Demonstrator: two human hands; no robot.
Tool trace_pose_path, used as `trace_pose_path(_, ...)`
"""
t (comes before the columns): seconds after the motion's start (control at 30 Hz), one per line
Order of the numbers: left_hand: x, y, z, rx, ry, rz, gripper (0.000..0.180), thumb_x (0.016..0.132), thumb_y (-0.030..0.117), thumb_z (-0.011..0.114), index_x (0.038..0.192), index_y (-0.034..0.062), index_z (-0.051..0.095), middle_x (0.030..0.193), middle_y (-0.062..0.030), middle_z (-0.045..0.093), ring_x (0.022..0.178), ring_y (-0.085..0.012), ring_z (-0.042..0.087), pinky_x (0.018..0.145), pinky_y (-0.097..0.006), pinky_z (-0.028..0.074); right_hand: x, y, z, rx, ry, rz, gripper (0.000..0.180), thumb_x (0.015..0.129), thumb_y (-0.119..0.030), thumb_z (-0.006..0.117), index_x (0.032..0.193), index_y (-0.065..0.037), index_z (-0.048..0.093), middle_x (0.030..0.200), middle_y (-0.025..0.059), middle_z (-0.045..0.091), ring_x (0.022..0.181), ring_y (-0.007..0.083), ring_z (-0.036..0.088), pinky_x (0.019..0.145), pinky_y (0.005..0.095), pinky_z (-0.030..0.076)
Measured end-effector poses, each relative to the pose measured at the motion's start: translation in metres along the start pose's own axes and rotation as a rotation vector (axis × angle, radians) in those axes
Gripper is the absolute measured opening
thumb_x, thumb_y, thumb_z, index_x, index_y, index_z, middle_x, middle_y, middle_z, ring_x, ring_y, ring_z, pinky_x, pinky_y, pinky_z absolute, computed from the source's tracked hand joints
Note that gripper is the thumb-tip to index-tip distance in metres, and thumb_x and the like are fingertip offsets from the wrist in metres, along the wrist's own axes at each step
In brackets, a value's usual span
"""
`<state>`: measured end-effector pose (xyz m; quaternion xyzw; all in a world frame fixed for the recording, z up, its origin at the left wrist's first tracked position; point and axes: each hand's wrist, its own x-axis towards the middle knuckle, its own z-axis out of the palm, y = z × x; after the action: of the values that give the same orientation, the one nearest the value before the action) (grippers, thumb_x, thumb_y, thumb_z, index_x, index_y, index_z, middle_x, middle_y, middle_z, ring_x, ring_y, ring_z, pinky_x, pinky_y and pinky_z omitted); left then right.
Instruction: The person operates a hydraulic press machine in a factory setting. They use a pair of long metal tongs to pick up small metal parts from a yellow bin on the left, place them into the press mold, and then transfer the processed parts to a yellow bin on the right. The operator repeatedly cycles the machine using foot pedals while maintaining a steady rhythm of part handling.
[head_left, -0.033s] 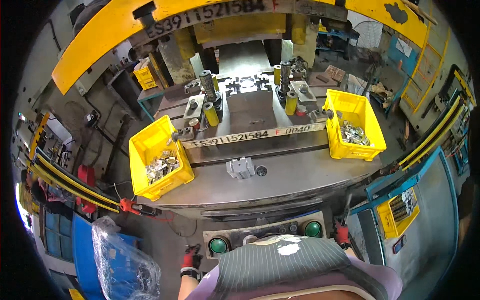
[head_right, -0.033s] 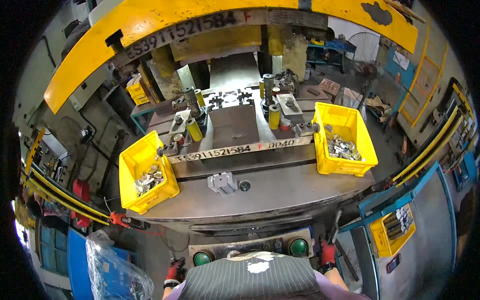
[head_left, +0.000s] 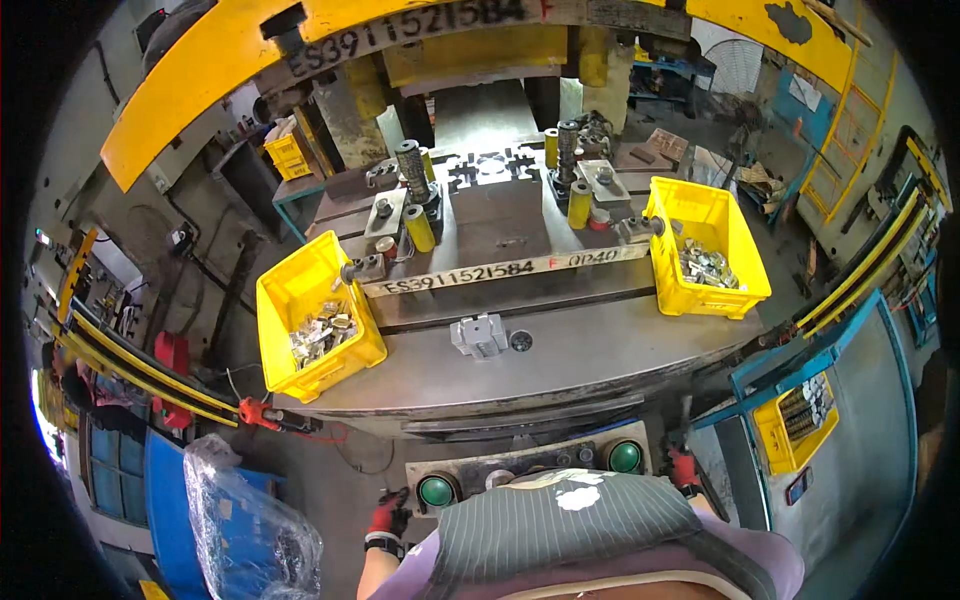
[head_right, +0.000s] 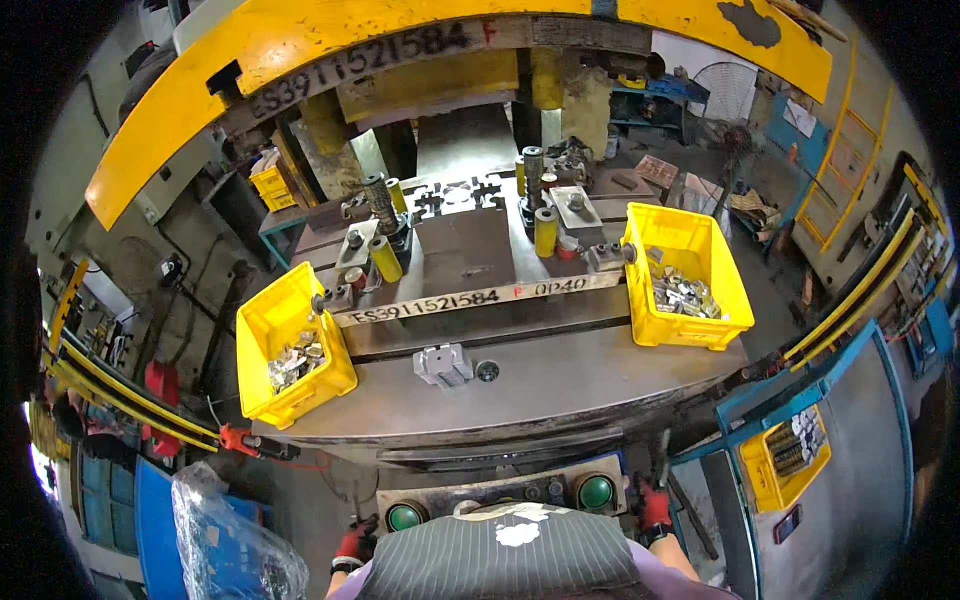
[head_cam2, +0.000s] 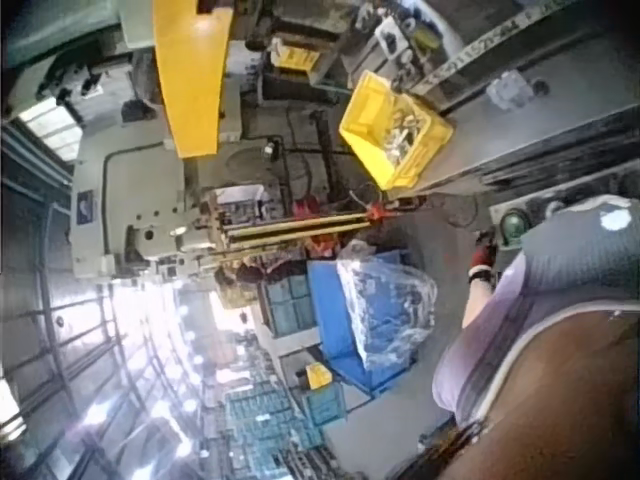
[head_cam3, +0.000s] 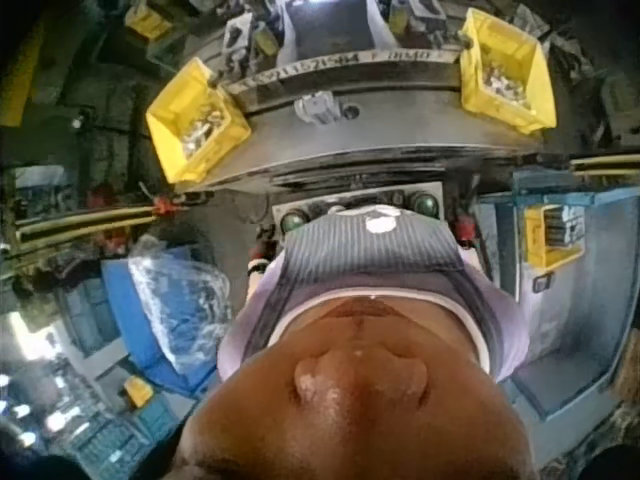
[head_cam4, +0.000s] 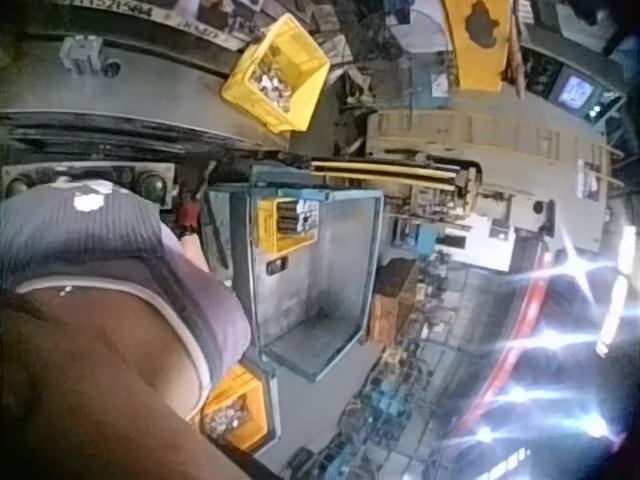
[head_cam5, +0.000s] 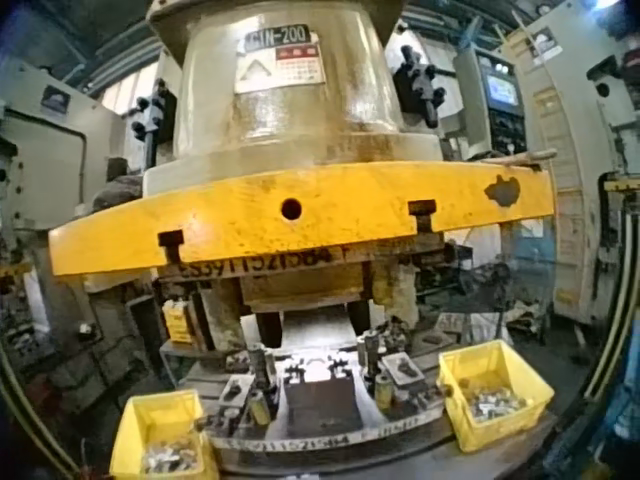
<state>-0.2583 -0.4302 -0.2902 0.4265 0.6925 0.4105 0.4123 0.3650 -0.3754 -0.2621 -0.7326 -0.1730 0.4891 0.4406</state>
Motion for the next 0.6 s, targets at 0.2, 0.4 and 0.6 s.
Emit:
trace_pose_path(0.2, 0.043, -0.024, 0.023, 0.732, -0.281, 0.315, 0.030, 0.067, 0.033, 0.069, 0.065, 0.0039, 0.061, 0.059, -0.0114, 0.059, 0.055, -0.0244, 0.058, 0.054, -0.035, 0.046, 0.052, 0.051, 0.020, -0.345, -0.259, 0.135, 0.028, 0.074, -0.021, 0.062, 0.097, -0.008, 0.056, 0.082, 0.0086, 0.059, 0.074, 0.0231, 0.056, 0.066, 0.0365, 0.045)
trace_pose_path(0.4, 0.036, 0.075, 0.046, 0.358, -0.155, -0.266, 0.029, 0.063, 0.024, 0.072, 0.057, -0.0009, 0.058, 0.054, -0.0127, 0.059, 0.046, -0.0206, 0.057, 0.045, -0.033, 0.044, 0.090, 0.090, 0.018, -0.581, -0.290, 0.078, 0.026, 0.070, -0.021, 0.060, 0.093, -0.008, 0.059, 0.084, 0.0104, 0.060, 0.077, 0.0267, 0.057, 0.073, 0.0387, 0.043)
trace_pose_path(0.6, 0.041, 0.002, 0.036, 0.532, -0.255, -0.059, 0.042, 0.071, 0.044, 0.061, 0.055, 0.0054, 0.060, 0.053, -0.0091, 0.059, 0.044, -0.0193, 0.056, 0.053, -0.031, 0.045, 0.104, 0.109, 0.003, -1.394, -0.437, -0.733, 0.025, 0.067, -0.021, 0.059, 0.089, -0.008, 0.061, 0.087, 0.0122, 0.062, 0.080, 0.0302, 0.058, 0.080, 0.0409, 0.041)
